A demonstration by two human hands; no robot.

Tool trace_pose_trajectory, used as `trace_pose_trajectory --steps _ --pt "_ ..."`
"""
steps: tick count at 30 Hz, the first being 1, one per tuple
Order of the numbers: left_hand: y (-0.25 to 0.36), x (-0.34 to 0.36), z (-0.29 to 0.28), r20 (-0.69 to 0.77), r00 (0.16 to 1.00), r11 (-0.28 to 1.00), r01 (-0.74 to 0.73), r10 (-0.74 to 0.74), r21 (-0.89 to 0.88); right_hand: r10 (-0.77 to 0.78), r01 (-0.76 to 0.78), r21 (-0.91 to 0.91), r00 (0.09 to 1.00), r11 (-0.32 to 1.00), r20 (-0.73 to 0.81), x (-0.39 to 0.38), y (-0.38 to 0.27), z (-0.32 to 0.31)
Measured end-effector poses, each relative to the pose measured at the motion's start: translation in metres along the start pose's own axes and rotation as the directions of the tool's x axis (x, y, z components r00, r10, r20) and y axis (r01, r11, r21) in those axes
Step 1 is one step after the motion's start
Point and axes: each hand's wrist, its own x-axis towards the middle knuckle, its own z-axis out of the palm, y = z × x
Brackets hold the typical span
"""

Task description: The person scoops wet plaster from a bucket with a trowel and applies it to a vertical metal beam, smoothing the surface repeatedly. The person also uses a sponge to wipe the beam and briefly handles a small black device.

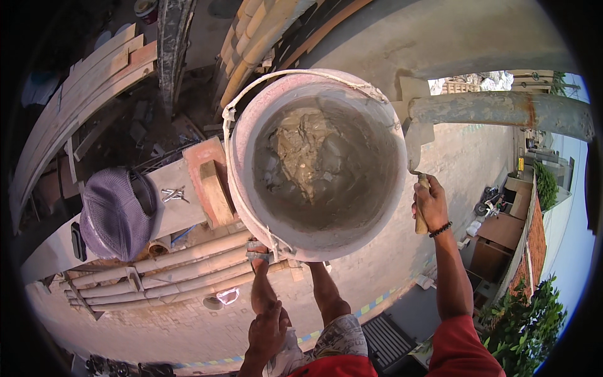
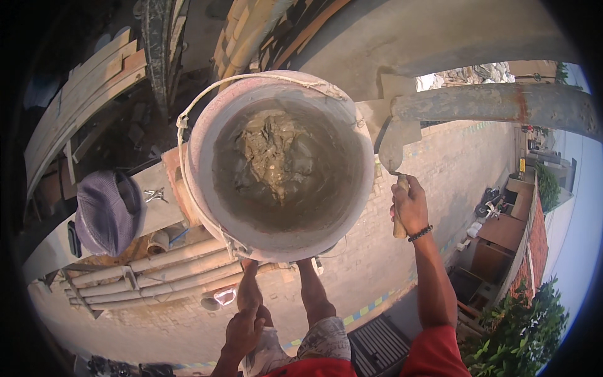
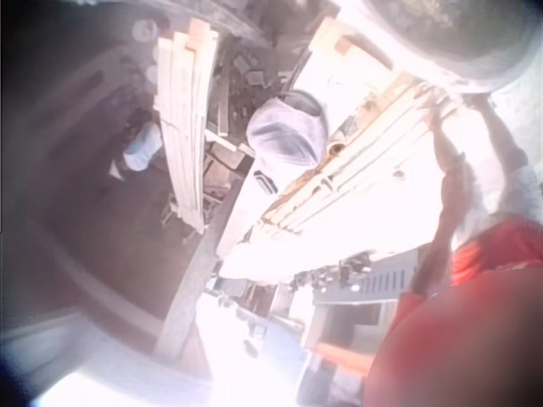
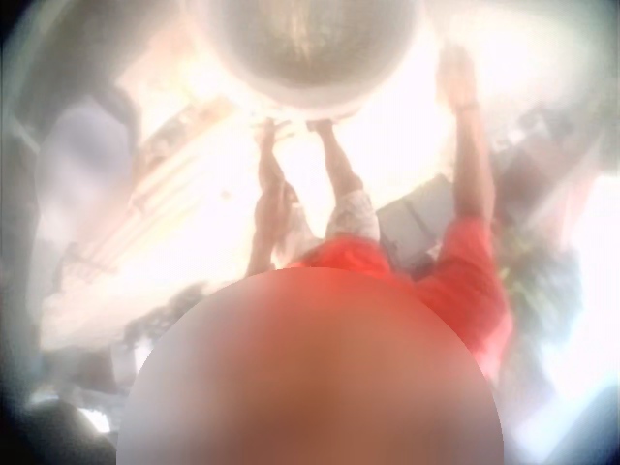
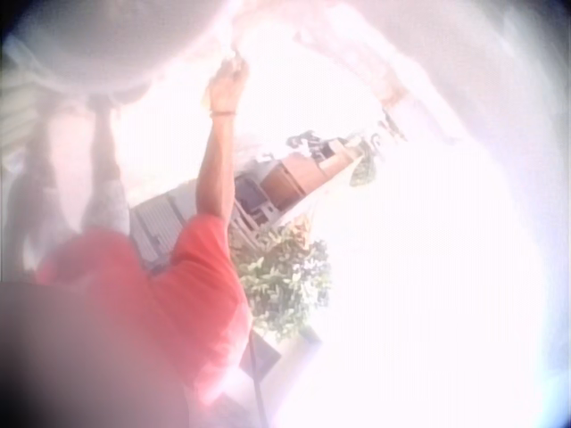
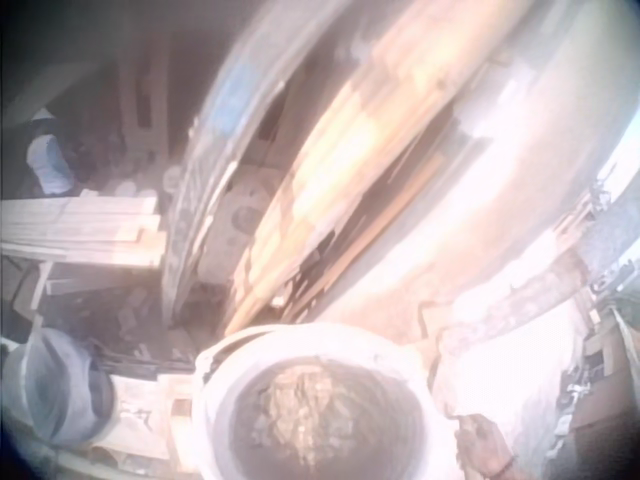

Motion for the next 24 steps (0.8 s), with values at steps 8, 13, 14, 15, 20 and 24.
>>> trace_pose_trajectory --steps 8,13,14,15,20,24 --pt "-0.003 -0.001 0.004 -0.037 0.999 1.000 -0.016 0.016 -0.005 0.016 -0.019 0.041 0.998 0.999 0.057 -0.029 0.020 -0.006" --pt "-0.001 0.001 0.007 -0.076 0.996 0.998 -0.054 0.052 -0.027 0.032 -0.036 0.058 0.997 0.998 0.067 -0.031 0.023 -0.006" --pt "0.001 0.002 0.008 -0.077 0.996 0.998 -0.052 0.050 -0.034 0.036 -0.040 0.063 0.997 0.997 0.070 -0.029 0.021 -0.006" --pt "0.003 0.002 0.009 -0.072 0.997 0.999 -0.035 0.032 -0.031 0.033 -0.038 0.069 0.997 0.997 0.068 -0.025 0.024 -0.009" --pt "0.008 0.002 0.021 -0.072 0.995 0.991 0.067 -0.075 -0.114 0.024 -0.025 0.039 0.999 0.999 0.030 -0.019 0.042 -0.024" --pt "0.018 0.003 0.025 0.025 0.999 0.995 0.041 -0.038 -0.093 0.000 0.000 0.041 1.000 0.999 0.004 -0.005 0.053 -0.041"
